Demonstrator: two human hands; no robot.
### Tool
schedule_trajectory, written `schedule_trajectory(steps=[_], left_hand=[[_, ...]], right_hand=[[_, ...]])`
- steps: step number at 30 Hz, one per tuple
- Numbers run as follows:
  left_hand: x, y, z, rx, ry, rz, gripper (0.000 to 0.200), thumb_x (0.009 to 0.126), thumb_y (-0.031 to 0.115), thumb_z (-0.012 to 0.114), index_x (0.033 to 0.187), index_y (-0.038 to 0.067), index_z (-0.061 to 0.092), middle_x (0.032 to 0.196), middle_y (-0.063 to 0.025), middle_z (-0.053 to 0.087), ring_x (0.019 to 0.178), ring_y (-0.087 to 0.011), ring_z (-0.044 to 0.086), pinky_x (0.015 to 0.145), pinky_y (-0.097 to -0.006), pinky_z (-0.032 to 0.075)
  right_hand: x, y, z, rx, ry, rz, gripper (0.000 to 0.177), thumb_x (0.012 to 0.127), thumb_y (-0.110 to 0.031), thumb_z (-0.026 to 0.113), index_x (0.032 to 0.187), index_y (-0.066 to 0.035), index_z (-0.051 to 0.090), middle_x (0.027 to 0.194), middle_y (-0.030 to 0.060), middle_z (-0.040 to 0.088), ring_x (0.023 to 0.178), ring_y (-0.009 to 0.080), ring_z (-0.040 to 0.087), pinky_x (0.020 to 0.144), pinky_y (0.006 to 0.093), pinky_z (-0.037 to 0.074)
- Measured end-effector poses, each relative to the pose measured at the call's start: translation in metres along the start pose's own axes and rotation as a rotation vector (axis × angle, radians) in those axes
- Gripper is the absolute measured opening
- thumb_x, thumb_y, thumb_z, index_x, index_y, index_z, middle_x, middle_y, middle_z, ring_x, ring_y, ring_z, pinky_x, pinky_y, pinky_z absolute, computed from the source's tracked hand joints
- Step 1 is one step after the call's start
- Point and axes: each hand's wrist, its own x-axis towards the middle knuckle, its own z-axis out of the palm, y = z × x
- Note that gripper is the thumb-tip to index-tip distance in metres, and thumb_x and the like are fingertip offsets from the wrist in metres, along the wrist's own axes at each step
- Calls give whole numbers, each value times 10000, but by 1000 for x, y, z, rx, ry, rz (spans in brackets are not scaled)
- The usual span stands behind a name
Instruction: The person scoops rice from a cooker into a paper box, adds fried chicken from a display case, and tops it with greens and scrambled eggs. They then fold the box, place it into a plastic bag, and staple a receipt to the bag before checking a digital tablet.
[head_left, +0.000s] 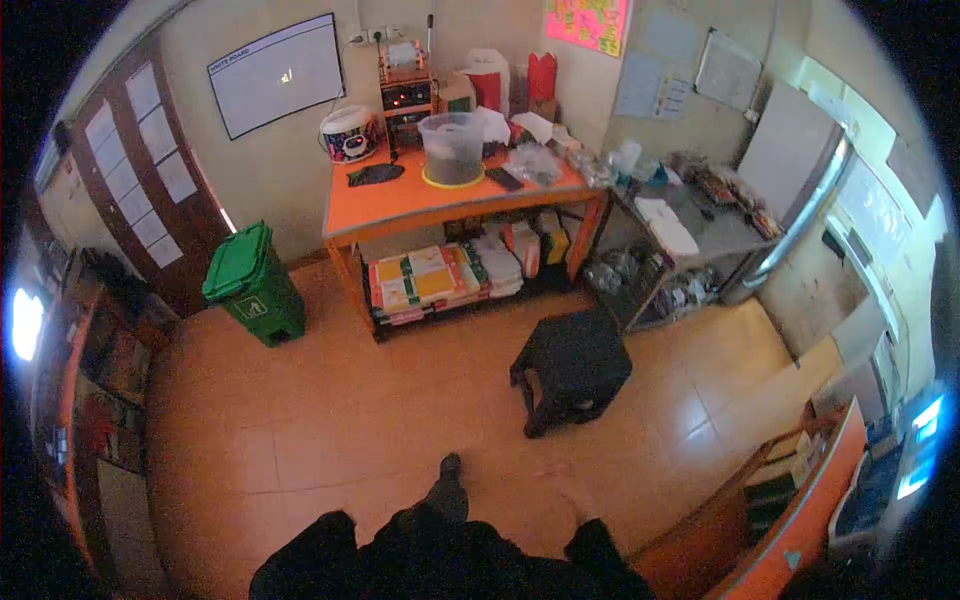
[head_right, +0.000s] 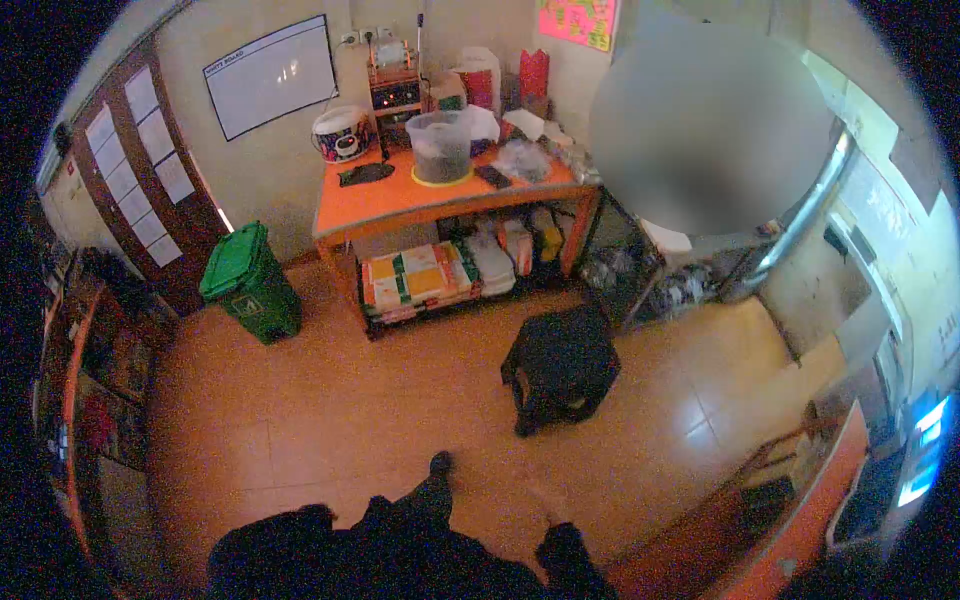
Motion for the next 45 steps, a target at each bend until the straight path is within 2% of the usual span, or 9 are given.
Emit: schedule_trajectory(steps=[11,13,16,18,21,25,26,35,45], left_hand=[[175,138,-311,132,451,379,424,814,371,386,1076,65,519,953,-142,571,822,-294,545,732,-438,414],[214,164,-380,-205,725,468,414,828,358,382,1079,55,512,964,-148,565,761,-275,561,677,-420,439],[217,205,-462,-1120,492,591,391,824,359,403,1016,44,533,936,-171,549,839,-257,534,713,-372,440],[218,220,-504,-908,476,492,377,831,332,401,1027,37,527,964,-169,538,831,-261,534,701,-383,443],[331,190,-496,317,914,572,340,846,270,396,1055,28,513,944,-174,546,750,-278,558,649,-392,455],[305,186,-529,-179,342,77,313,818,307,402,906,49,555,988,-154,546,930,-310,505,799,-417,408],[309,179,-540,-285,319,16,309,817,305,407,910,49,552,981,-153,546,921,-307,507,790,-416,410],[299,207,-684,-1303,373,-316,285,810,286,452,945,45,524,924,-140,551,838,-279,519,714,-408,429],[249,219,-644,-1740,442,-452,288,801,264,501,983,41,492,860,-126,556,745,-248,533,630,-400,450]], right_hand=[[251,-55,-6,-620,-318,-142,353,780,-334,547,991,-51,543,912,99,574,798,225,553,696,354,444],[289,-83,-30,-631,-254,-153,352,771,-326,561,993,-54,547,911,96,574,793,225,553,693,350,443],[344,-157,-82,-621,-68,-246,352,757,-315,583,996,-58,552,911,91,574,786,224,552,689,344,443],[386,-211,-123,-524,124,-519,277,745,-249,613,941,-55,580,788,52,602,659,179,567,592,337,461],[507,-261,-203,19,-70,-281,177,772,-146,585,896,-19,579,850,60,592,723,119,561,619,251,462],[650,-430,-326,-280,190,-594,53,758,-75,545,737,-33,570,651,10,554,594,113,541,577,245,449],[694,-472,-354,-17,109,-575,69,756,-85,528,736,-32,568,650,14,553,602,117,541,557,246,434],[1059,-795,-488,-748,854,-884,258,756,-247,528,873,-17,535,760,204,562,742,393,529,701,459,403],[1155,-855,-525,-734,674,-610,333,775,-294,505,946,-11,547,901,216,571,854,342,547,743,421,406]])
